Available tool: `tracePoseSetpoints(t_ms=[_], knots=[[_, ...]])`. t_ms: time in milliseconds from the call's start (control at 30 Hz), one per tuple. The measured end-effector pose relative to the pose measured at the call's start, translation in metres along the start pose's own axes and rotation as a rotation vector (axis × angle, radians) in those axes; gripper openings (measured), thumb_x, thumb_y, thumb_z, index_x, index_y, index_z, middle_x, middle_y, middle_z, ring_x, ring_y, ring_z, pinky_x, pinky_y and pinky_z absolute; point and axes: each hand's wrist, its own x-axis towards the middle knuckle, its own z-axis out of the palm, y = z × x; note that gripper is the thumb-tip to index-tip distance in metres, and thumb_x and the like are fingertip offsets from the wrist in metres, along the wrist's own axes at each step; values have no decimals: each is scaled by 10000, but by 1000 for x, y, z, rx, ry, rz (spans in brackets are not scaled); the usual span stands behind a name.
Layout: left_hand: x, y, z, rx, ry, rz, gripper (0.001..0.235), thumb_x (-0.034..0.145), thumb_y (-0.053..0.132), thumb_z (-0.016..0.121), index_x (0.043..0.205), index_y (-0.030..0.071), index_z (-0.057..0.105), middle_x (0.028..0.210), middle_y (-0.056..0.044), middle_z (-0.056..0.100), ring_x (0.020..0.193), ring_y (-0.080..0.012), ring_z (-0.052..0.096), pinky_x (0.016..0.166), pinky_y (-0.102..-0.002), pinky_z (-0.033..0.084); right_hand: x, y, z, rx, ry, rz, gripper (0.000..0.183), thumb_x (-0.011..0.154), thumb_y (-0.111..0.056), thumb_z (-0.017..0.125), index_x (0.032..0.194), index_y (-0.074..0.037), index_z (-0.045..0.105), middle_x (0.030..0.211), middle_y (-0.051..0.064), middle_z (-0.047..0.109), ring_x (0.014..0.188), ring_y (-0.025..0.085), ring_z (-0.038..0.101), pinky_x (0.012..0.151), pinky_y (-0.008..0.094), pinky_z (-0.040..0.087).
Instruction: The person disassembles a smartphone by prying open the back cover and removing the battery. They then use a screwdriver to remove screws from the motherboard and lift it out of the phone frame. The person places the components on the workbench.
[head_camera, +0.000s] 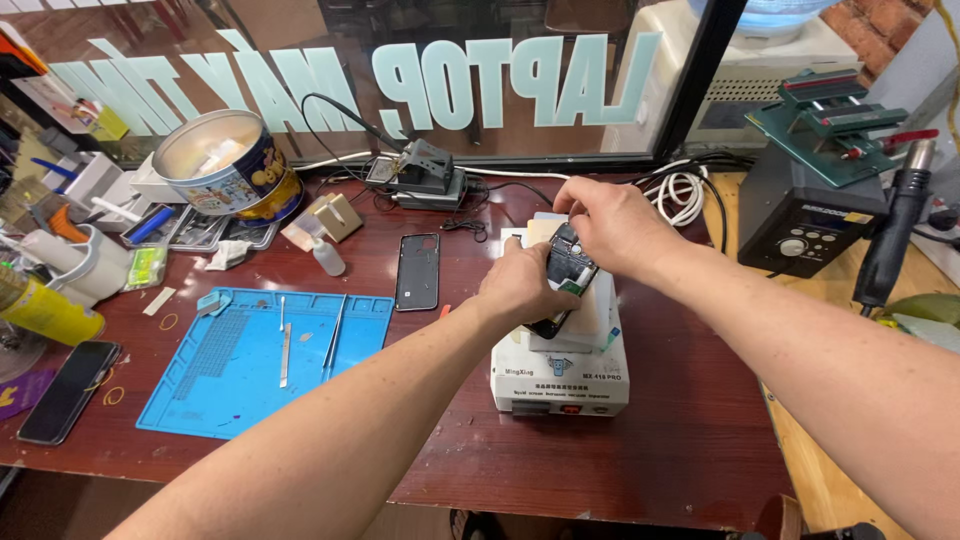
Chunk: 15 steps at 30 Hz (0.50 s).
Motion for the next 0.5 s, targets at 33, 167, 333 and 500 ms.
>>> tracePoseSetpoints(t_ms=[33, 167, 333, 500], knots=[[-1, 1, 0, 7, 10, 3, 837, 606, 424, 913, 1335, 137, 619, 1311, -182, 523, 1151, -347, 633, 969, -431, 545, 3, -1, 0, 36, -6, -6, 272, 862, -30, 576, 1104, -101, 677, 986, 138, 746, 942, 327, 727, 823, 435, 567], [6, -3, 1, 32, 139, 49, 712, 640, 390, 905, 1250, 109, 669, 1237, -188, 605, 1120, -345, 648, 954, -450, 533, 7, 0, 4, -43, 77, -94, 195, 883, -52, 593, 1067, -67, 656, 1013, 167, 703, 983, 362, 686, 868, 456, 541], [35, -8, 5, -337, 312, 269, 391, 799, 186, 719, 1171, 67, 738, 1056, -185, 765, 1005, -324, 734, 887, -426, 569, 10, 1, 12, -16, 86, -15, 289, 865, -8, 540, 1122, -84, 648, 1058, 210, 632, 1008, 381, 659, 915, 461, 532], [51, -7, 18, -567, 71, 165, 250, 853, 173, 680, 1063, 50, 736, 978, -150, 795, 922, -254, 772, 815, -380, 581, 10, 1, 10, -49, 105, -53, 274, 937, -75, 538, 1182, -108, 655, 1104, 216, 621, 1028, 409, 641, 916, 479, 519]])
